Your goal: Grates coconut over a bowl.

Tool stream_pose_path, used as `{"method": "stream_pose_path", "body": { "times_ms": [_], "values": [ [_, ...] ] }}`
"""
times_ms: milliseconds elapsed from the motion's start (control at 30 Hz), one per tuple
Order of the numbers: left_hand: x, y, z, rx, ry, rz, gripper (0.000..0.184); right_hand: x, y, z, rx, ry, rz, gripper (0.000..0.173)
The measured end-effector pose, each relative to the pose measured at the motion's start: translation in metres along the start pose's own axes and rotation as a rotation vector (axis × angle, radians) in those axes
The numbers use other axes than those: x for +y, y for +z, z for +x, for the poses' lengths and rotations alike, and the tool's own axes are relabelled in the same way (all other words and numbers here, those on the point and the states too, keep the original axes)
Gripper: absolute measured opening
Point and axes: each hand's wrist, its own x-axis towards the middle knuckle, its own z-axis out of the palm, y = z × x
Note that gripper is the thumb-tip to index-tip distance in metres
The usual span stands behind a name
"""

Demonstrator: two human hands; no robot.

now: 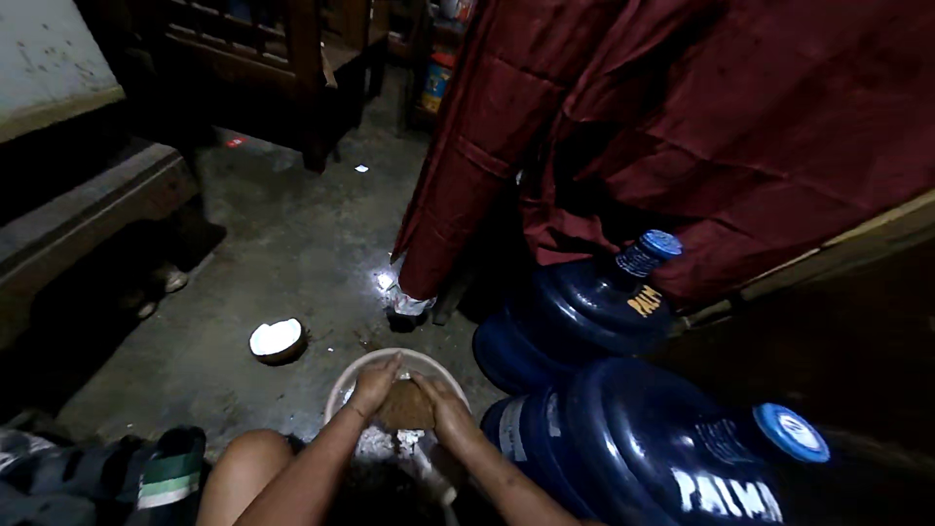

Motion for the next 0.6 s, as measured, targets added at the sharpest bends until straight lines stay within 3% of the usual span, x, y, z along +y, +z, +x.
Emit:
{"method": "stream_pose_path", "body": {
  "times_ms": [167,233,300,400,467,533,600],
  "values": [
    [0.022,-0.031,-0.029,0.039,-0.015,-0.354,0.063,-0.004,-0.018,-0.033,0.369,-0.037,0.053,0.077],
    [-0.009,-0.029,-0.022,0.117,-0.121,-0.147,0.051,0.011,-0.03,-0.048,0.457,-0.047,0.011,0.077],
    [-0.036,-0.021,-0.026,-0.042,-0.338,0.206,0.049,0.027,-0.053,-0.066,0.538,-0.008,0.058,0.076],
    [-0.074,0.017,-0.035,-0.211,-0.437,0.281,0.049,0.047,-0.093,-0.126,0.626,0.156,0.32,0.067],
    [-0.085,0.034,-0.04,-0.289,-0.308,0.411,0.038,0.049,-0.113,-0.19,0.695,0.338,0.522,0.067],
    [-0.086,0.04,-0.036,-0.327,-0.229,0.562,0.041,0.057,-0.123,-0.253,0.746,0.517,0.636,0.06],
    [-0.074,0.043,-0.034,-0.251,-0.236,0.366,0.043,0.071,-0.121,-0.309,0.808,0.699,0.66,0.04]
  ]
}}
